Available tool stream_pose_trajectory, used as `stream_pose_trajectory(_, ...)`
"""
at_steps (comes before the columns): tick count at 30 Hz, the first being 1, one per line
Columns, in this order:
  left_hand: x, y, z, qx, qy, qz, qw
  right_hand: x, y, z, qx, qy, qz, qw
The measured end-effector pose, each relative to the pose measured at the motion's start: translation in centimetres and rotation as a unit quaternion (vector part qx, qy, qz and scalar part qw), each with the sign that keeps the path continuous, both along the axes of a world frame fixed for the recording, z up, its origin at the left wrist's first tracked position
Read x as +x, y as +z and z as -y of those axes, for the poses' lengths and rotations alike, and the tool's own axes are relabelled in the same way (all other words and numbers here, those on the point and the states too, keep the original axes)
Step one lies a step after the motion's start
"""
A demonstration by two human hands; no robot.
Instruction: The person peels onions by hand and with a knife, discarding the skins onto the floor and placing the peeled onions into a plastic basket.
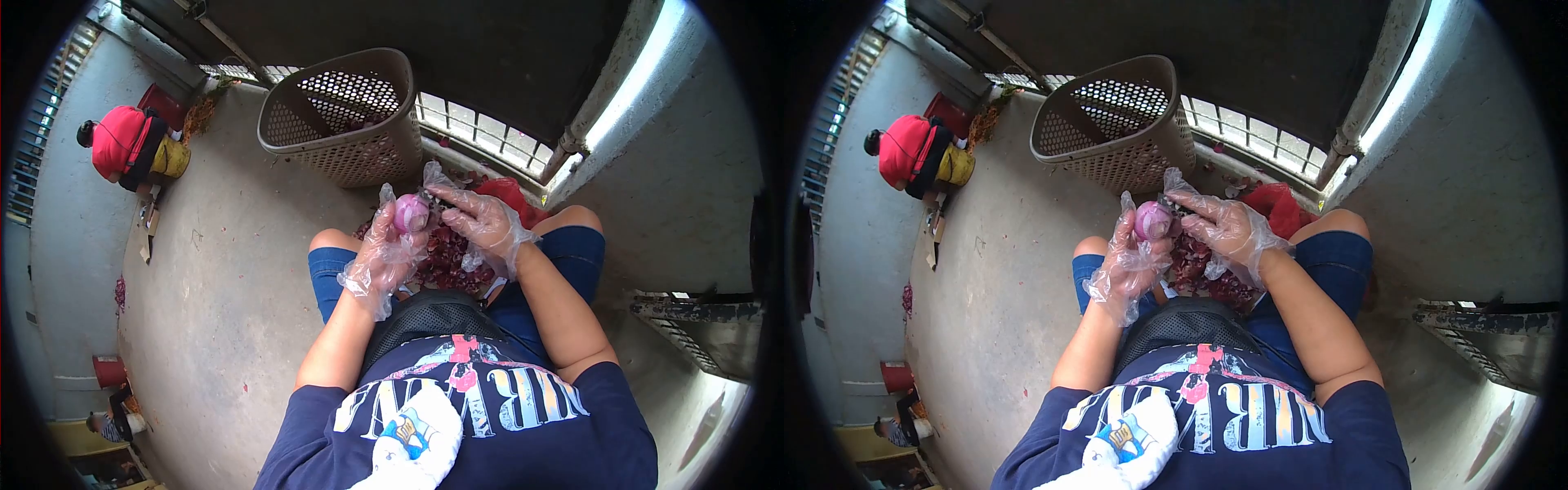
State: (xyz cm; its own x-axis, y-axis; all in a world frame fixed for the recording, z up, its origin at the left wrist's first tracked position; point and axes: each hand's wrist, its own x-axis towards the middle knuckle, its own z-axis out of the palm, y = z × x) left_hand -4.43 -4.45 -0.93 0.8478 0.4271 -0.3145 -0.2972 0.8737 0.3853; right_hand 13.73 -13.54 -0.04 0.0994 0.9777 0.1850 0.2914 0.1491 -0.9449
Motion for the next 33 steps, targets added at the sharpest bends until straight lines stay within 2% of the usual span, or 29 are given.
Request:
stream_pose_trajectory(4, -0.2, -0.4, -0.1, -0.011, -0.012, 0.007, 1.0, 0.2, -0.8, -0.3, 0.01, -0.013, 0.002, 1.0)
stream_pose_trajectory(7, -0.4, -0.2, -0.1, -0.01, -0.004, 0.039, 0.999, 0.9, -1.5, -0.4, -0.035, -0.037, 0.017, 0.999)
stream_pose_trajectory(10, -0.7, 0.9, 0.3, -0.002, -0.007, 0.088, 0.996, 1.3, -1.5, -0.5, -0.054, -0.089, -0.029, 0.994)
stream_pose_trajectory(12, -0.5, 1.7, 0.4, 0.018, 0.0, 0.06, 0.998, 1.7, -0.7, -0.3, -0.041, -0.082, -0.06, 0.994)
stream_pose_trajectory(13, -0.5, 1.9, 0.3, 0.04, 0.008, 0.032, 0.999, 1.1, 1.5, 0.5, -0.126, -0.063, -0.119, 0.983)
stream_pose_trajectory(14, -0.6, 1.5, 0.1, 0.042, 0.01, 0.032, 0.999, 0.3, 2.0, 0.7, -0.125, -0.061, -0.119, 0.983)
stream_pose_trajectory(16, -0.5, 0.5, -0.3, 0.033, 0.032, 0.014, 0.999, -0.9, 2.3, 1.1, -0.012, 0.056, -0.183, 0.981)
stream_pose_trajectory(17, -0.4, 0.0, -0.4, -0.013, 0.046, 0.011, 0.999, -0.5, 2.1, 1.0, -0.031, 0.088, -0.076, 0.993)
stream_pose_trajectory(18, -0.1, 0.4, -0.1, -0.013, 0.044, 0.009, 0.999, -0.4, 1.4, 0.7, -0.031, 0.086, -0.078, 0.993)
stream_pose_trajectory(20, 0.4, 1.4, 0.5, 0.057, 0.053, -0.063, 0.995, -0.5, -0.2, 0.2, -0.02, 0.102, -0.08, 0.991)
stream_pose_trajectory(21, 0.3, 1.0, 0.4, 0.058, 0.053, -0.063, 0.995, -0.9, 0.6, 0.3, -0.022, 0.09, -0.13, 0.987)
stream_pose_trajectory(25, 0.1, 0.5, 0.0, 0.072, -0.006, -0.001, 0.997, -0.3, -0.3, -0.2, -0.045, 0.043, -0.066, 0.996)
stream_pose_trajectory(27, 0.3, 0.9, 0.3, 0.062, -0.021, 0.011, 0.998, -0.4, -0.3, -0.2, -0.078, 0.047, -0.18, 0.979)
stream_pose_trajectory(29, 0.4, 1.4, 0.5, 0.017, 0.013, 0.046, 0.999, -0.4, 0.2, 0.0, -0.103, 0.034, -0.185, 0.977)
stream_pose_trajectory(31, 0.2, 1.0, 0.5, 0.039, 0.03, 0.033, 0.998, -0.6, 0.2, 0.2, -0.128, 0.022, -0.189, 0.973)
stream_pose_trajectory(33, 0.0, 0.4, 0.2, 0.061, 0.048, 0.021, 0.997, -1.1, -0.1, 0.2, -0.021, 0.056, -0.205, 0.977)
